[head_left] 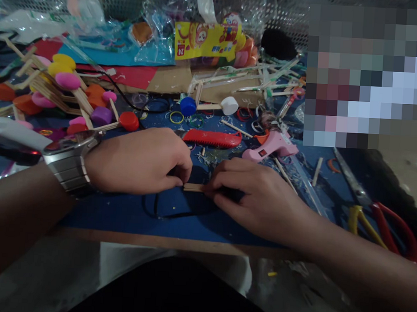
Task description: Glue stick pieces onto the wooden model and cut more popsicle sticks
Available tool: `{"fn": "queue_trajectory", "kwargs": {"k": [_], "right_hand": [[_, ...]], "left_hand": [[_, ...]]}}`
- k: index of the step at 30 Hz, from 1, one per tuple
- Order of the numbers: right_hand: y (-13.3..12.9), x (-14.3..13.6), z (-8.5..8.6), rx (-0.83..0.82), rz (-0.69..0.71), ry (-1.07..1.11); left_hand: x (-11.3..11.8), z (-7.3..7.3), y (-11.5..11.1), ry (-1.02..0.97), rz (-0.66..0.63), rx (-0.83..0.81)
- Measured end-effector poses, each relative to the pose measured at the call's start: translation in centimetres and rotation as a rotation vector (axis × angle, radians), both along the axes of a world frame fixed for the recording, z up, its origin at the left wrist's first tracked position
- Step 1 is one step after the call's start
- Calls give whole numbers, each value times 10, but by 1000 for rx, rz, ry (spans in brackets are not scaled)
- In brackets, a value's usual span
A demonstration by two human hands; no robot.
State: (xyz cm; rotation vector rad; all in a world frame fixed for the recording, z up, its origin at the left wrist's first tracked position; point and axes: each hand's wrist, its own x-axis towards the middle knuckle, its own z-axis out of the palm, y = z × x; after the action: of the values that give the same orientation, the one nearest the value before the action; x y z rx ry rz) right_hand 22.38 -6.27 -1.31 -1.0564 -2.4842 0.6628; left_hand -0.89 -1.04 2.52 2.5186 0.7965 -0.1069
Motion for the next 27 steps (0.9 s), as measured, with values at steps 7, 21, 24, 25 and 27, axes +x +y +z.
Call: {"fn": "queue_trajectory", "kwargs": {"k": [7,21,24,25,27], "right_hand": [[0,0,0,7,8,-6],[0,0,-1,-10,-5,1],[-1,-1,0,-14,-7,-4],[-1,-1,0,-13,-6,-2],[-1,-1,-1,-8,-7,6]], "left_hand": [[0,-1,-1,-4,-22,-1],[1,-2,1,-22,-33,-12],[2,-4,0,-31,-22,-9],[2,-5,0,-34,-19,-10],[2,-5,0,-36,-18,-10]]}}
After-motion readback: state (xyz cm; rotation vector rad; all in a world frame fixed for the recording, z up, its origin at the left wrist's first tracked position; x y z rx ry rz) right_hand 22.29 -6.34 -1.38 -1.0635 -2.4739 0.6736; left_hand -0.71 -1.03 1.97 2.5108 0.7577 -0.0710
